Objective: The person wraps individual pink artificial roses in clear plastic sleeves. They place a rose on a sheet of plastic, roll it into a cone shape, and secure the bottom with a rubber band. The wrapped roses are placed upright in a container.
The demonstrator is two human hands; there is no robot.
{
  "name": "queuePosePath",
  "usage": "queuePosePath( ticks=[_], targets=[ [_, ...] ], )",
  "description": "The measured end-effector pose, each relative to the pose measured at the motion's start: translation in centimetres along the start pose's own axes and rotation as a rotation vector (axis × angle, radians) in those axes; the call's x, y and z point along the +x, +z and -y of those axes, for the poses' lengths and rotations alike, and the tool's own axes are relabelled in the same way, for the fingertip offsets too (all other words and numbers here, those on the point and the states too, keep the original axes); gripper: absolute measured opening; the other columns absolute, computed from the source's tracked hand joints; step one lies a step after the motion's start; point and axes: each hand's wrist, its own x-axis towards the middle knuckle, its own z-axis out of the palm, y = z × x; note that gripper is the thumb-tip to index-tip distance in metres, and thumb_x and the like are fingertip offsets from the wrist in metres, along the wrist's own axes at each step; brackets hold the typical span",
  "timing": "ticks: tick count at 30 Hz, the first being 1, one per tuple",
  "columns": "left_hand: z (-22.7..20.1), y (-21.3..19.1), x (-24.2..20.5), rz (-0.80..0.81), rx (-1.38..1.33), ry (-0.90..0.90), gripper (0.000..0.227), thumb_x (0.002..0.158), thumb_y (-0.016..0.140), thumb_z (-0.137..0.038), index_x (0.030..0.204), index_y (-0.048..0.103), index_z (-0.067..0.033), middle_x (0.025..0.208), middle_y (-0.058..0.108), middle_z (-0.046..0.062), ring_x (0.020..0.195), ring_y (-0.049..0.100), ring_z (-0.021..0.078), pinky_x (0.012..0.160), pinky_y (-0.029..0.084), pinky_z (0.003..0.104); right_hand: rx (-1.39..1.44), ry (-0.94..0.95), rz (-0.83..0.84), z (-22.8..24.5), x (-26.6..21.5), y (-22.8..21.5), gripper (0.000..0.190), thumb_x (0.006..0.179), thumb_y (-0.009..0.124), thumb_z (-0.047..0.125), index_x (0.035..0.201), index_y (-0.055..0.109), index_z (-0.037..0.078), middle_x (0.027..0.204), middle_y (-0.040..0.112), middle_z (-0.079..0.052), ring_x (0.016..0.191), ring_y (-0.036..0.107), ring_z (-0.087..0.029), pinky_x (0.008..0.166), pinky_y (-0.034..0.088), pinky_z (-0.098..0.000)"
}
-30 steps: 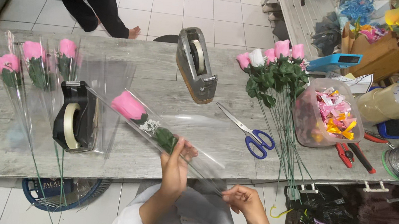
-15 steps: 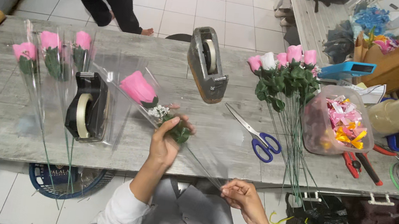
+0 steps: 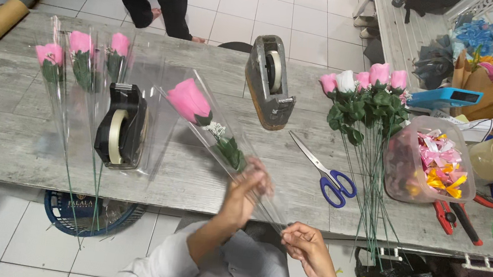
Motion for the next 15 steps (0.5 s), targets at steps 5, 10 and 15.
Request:
queuePosePath(
  ticks=[5, 10, 15],
  targets=[
    [0.5, 0.7, -0.3, 0.080, -0.051, -0.043, 0.021, 0.084, 0.057, -0.023, 0.074, 0.043, -0.0113, 0.052, 0.037, 0.001, 0.043, 0.040, 0.0129, 0.044, 0.037, 0.025, 0.218, 0.094, 0.126, -2.3, 1.1, -1.2, 0.005, 0.075, 0.057, -0.011, 0.079, 0.058, -0.009, 0.062, 0.054, -0.017, 0.038, 0.030, -0.006, 0.029, 0.017, -0.0146],
    [-0.7, 0.0, 0.4, 0.198, -0.034, -0.055, 0.034, 0.078, 0.058, -0.042, 0.071, 0.045, -0.0128, 0.051, 0.039, -0.003, 0.042, 0.040, 0.0083, 0.040, 0.034, 0.021, 0.322, 0.180, 0.232, -4.7, 2.6, -2.4, 0.005, 0.079, 0.052, -0.010, 0.083, 0.054, -0.009, 0.064, 0.048, -0.015, 0.038, 0.028, -0.005, 0.030, 0.017, -0.0141],
    [-2.1, -0.5, 0.8, 0.378, -0.182, -0.015, 0.032, 0.083, 0.053, -0.041, 0.076, 0.045, -0.0103, 0.050, 0.042, -0.001, 0.041, 0.039, 0.0093, 0.042, 0.038, 0.020, 0.604, 0.380, 0.448, -6.5, 3.7, -3.2, 0.013, 0.081, 0.050, -0.006, 0.077, 0.041, 0.003, 0.073, 0.041, -0.010, 0.043, 0.027, -0.001, 0.031, 0.021, -0.0107]
  ],
)
